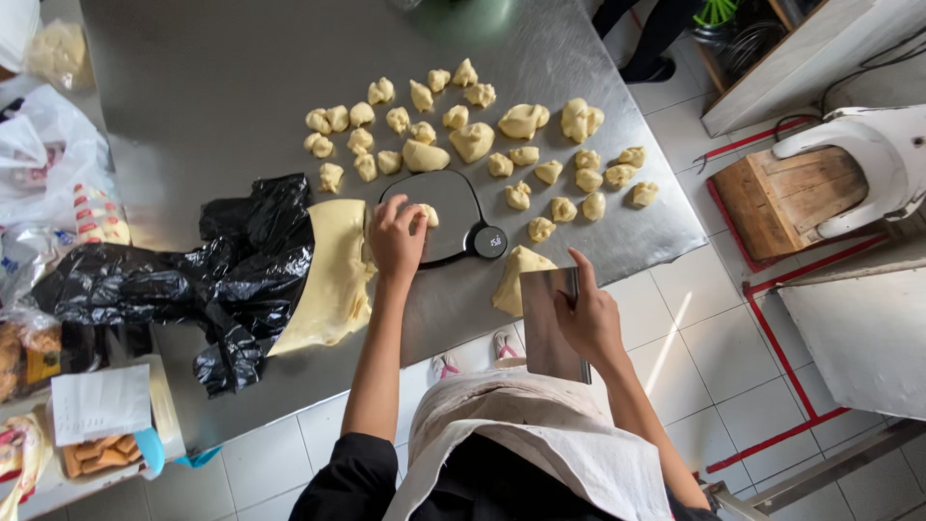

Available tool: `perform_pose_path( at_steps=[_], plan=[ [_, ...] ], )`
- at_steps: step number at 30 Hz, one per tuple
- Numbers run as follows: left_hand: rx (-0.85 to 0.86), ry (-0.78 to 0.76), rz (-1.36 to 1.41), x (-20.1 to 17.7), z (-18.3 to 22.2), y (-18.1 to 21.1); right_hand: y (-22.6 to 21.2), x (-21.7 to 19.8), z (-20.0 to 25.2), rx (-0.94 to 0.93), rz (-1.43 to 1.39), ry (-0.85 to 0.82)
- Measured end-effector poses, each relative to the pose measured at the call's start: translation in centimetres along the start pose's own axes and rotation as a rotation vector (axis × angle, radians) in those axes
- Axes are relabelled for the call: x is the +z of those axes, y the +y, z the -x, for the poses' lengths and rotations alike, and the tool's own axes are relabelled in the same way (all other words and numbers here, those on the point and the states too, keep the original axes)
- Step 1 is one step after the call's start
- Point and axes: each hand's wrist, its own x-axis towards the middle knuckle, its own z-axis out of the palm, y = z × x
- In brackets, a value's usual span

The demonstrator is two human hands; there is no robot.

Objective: The person portions and shapes pieces of dough on a metal kitchen counter. The person cuts sections of dough from a main block using a metal scraper tool, places pieces one by one onto an electronic digital scale to measure them, and shapes each piece by hand before placing them into organized piles on the surface.

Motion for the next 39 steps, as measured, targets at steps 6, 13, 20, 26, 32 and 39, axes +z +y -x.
perform_pose_path(
  at_steps=[6,13,20,26,32,39],
  plan=[
    [-0.099,-0.105,0.249,1.2,-1.3,2.9,3.8,-3.1,1.6,0.131,-0.152,0.152],
    [-0.027,-0.39,0.763,9.3,-0.6,17.2,8.2,-6.4,3.2,0.308,-0.201,0.357],
    [0.505,-0.626,0.214,10.5,0.6,21.5,10.1,-6.4,3.7,0.263,-0.224,0.464],
    [0.163,-0.349,0.418,5.3,2.3,15.7,8.3,-5.7,3.1,0.243,-0.281,0.36],
    [-0.021,-0.402,0.426,0.0,10.2,11.1,3.9,-3.4,2.0,0.094,-0.262,0.273],
    [0.0,-0.335,0.509,1.4,13.6,10.8,-1.5,1.9,0.5,-0.273,0.105,0.111]
  ],
)
